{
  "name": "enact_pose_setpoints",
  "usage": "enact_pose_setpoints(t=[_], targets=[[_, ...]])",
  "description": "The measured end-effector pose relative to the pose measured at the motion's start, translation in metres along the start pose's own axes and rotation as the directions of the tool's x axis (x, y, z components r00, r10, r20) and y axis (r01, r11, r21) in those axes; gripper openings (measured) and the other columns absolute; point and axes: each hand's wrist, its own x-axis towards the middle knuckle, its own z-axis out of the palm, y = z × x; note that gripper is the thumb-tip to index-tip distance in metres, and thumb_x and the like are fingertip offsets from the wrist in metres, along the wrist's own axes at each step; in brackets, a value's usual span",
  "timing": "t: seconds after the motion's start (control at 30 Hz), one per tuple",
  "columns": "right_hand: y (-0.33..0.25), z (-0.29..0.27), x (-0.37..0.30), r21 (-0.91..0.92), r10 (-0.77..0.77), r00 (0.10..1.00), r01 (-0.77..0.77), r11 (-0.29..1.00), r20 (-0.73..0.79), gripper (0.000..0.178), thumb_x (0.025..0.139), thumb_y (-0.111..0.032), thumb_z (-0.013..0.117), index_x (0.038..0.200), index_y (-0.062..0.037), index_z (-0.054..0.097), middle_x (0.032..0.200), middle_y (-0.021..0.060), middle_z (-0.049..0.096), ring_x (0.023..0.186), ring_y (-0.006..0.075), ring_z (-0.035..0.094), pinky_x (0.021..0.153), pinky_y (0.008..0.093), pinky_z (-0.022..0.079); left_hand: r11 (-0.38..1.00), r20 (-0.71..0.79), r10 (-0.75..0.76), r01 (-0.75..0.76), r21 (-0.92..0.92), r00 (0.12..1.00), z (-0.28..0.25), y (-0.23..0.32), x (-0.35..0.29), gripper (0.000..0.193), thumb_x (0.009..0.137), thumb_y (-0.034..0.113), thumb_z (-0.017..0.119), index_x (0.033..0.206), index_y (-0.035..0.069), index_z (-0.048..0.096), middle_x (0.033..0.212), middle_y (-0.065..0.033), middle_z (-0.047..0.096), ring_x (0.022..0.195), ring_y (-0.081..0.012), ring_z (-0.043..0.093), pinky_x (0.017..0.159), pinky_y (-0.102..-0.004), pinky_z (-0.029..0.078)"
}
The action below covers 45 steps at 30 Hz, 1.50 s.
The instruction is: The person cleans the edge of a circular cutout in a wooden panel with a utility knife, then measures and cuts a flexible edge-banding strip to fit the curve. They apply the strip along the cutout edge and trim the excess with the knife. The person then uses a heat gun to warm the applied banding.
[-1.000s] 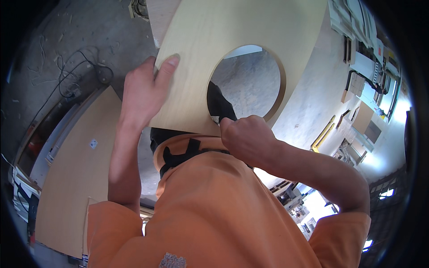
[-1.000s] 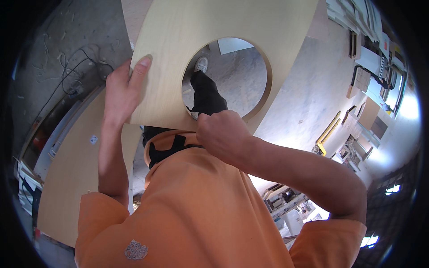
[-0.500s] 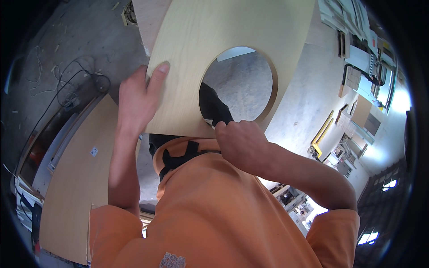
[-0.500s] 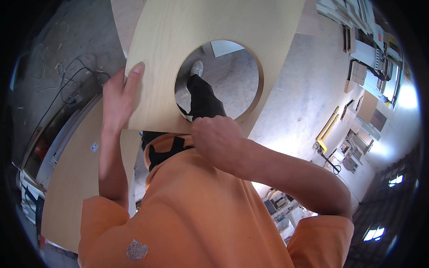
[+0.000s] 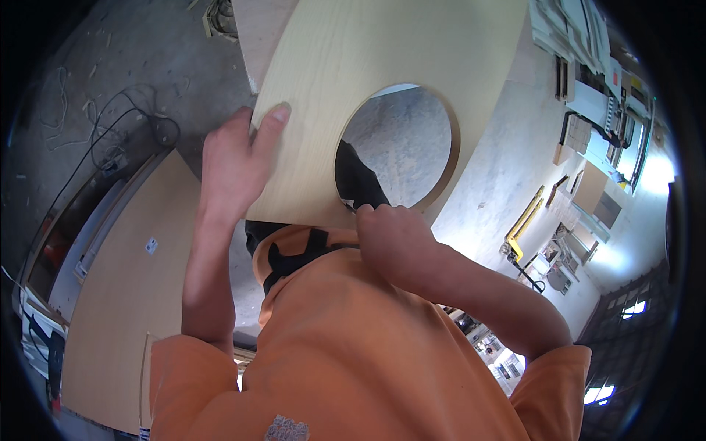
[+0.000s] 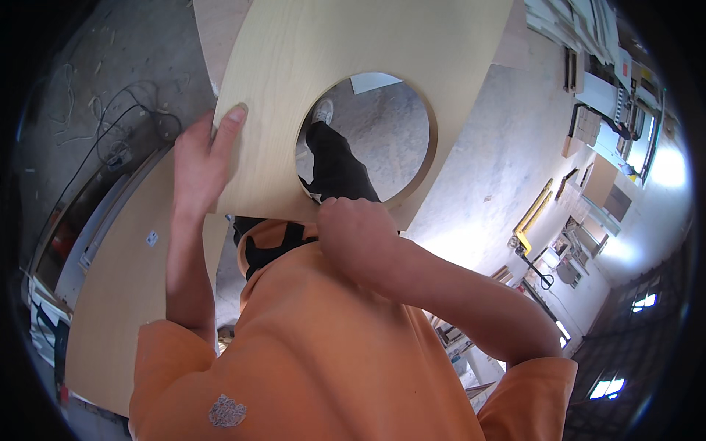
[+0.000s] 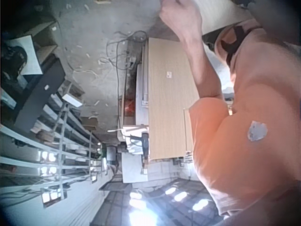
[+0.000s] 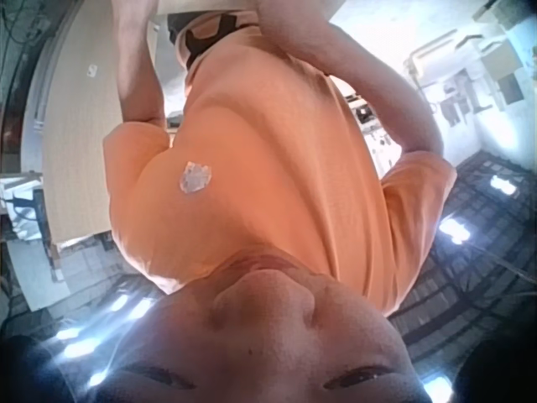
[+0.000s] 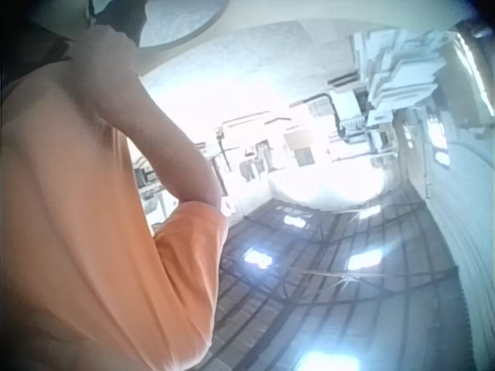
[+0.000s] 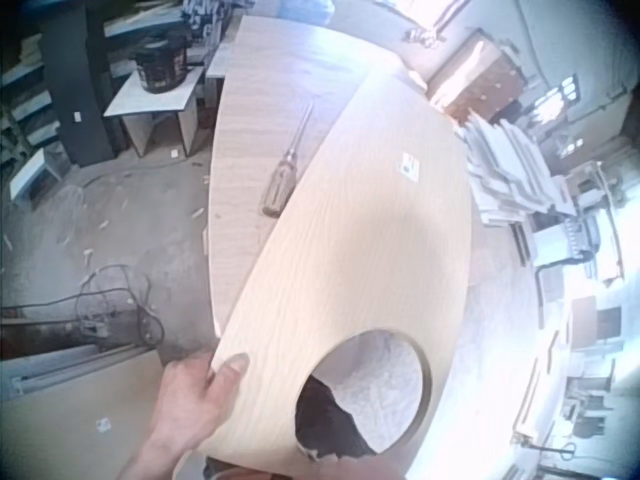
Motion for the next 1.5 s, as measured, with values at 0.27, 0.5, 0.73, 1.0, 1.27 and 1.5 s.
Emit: enact_pose_setpoints(t=[0.27, 0.5, 0.73, 1.0, 1.27, 1.5], targets=[[0.016, 0.010, 0.003, -0.231, -0.149, 0.988, 0.135, 0.964, -0.042, 0.011, 0.088, -0.008, 0.063, 0.086, -0.0019, 0.054, 0.060, 0.0130, 0.065, 0.056, 0.0333, 0.069, 0.053, 0.0446, 0.054, 1.000, 0.028, 0.016, -0.015, -0.017, 0.999, -0.002, 0.000, 0.001, 0.062, 0.101, 0.052, 0.059, 0.095, -0.009, 0.066, 0.068, -0.0268, 0.062, 0.070, -0.0442, 0.067, 0.068, -0.0477, 0.051], [0.039, -0.002, 0.013, -0.350, -0.368, 0.930, 0.345, 0.871, 0.000, 0.012, 0.084, -0.009, 0.067, 0.086, -0.0036, 0.056, 0.059, 0.0108, 0.063, 0.055, 0.0288, 0.068, 0.050, 0.0397, 0.051, 1.000, 0.037, -0.003, 0.003, 0.018, 0.999, -0.002, 0.002, -0.001, 0.062, 0.101, 0.052, 0.059, 0.099, -0.009, 0.067, 0.071, -0.0270, 0.065, 0.070, -0.0429, 0.069, 0.069, -0.0463, 0.053], [0.043, -0.024, 0.012, -0.312, -0.412, 0.909, 0.409, 0.857, 0.061, 0.010, 0.082, -0.007, 0.067, 0.090, -0.0016, 0.063, 0.066, 0.0149, 0.068, 0.063, 0.0346, 0.071, 0.057, 0.0431, 0.054, 0.999, 0.017, -0.015, 0.015, 0.031, 1.000, 0.001, -0.005, -0.003, 0.060, 0.101, 0.050, 0.060, 0.102, -0.010, 0.067, 0.074, -0.0287, 0.065, 0.074, -0.0429, 0.070, 0.070, -0.0455, 0.053], [0.091, -0.125, 0.023, -0.370, -0.289, 0.835, 0.111, 0.922, -0.469, 0.021, 0.103, -0.024, 0.051, 0.098, -0.0046, 0.060, 0.079, 0.0204, 0.068, 0.076, 0.0427, 0.069, 0.070, 0.0548, 0.054, 0.999, -0.032, 0.033, -0.033, 0.008, 0.999, -0.004, 0.005, -0.003, 0.054, 0.101, 0.045, 0.062, 0.098, -0.009, 0.067, 0.073, -0.0313, 0.062, 0.077, -0.0496, 0.068, 0.069, -0.0494, 0.053], [0.104, -0.208, 0.096, -0.584, -0.572, 0.148, -0.055, 0.810, -0.807, 0.028, 0.100, -0.025, 0.061, 0.120, -0.0065, 0.064, 0.115, 0.0193, 0.068, 0.109, 0.0387, 0.065, 0.089, 0.0497, 0.054, 0.983, -0.538, -0.099, 0.165, 0.075, 0.837, -0.012, -0.019, -0.036, 0.050, 0.104, 0.041, 0.058, 0.088, -0.005, 0.068, 0.074, -0.0162, 0.068, 0.071, -0.0202, 0.060, 0.073, -0.0389, 0.049], [0.087, -0.001, 0.074, -0.801, -0.984, 0.067, 0.573, 0.171, -0.163, 0.017, 0.080, -0.013, 0.065, 0.096, -0.0073, 0.063, 0.090, 0.0047, 0.057, 0.085, 0.0212, 0.060, 0.070, 0.0323, 0.050, 0.891, -0.784, -0.454, 0.234, -0.389, 0.422, 0.065, -0.028, -0.133, 0.061, 0.106, 0.046, 0.053, 0.070, -0.002, 0.065, 0.068, -0.0090, 0.066, 0.068, -0.0162, 0.057, 0.071, -0.0336, 0.046]])
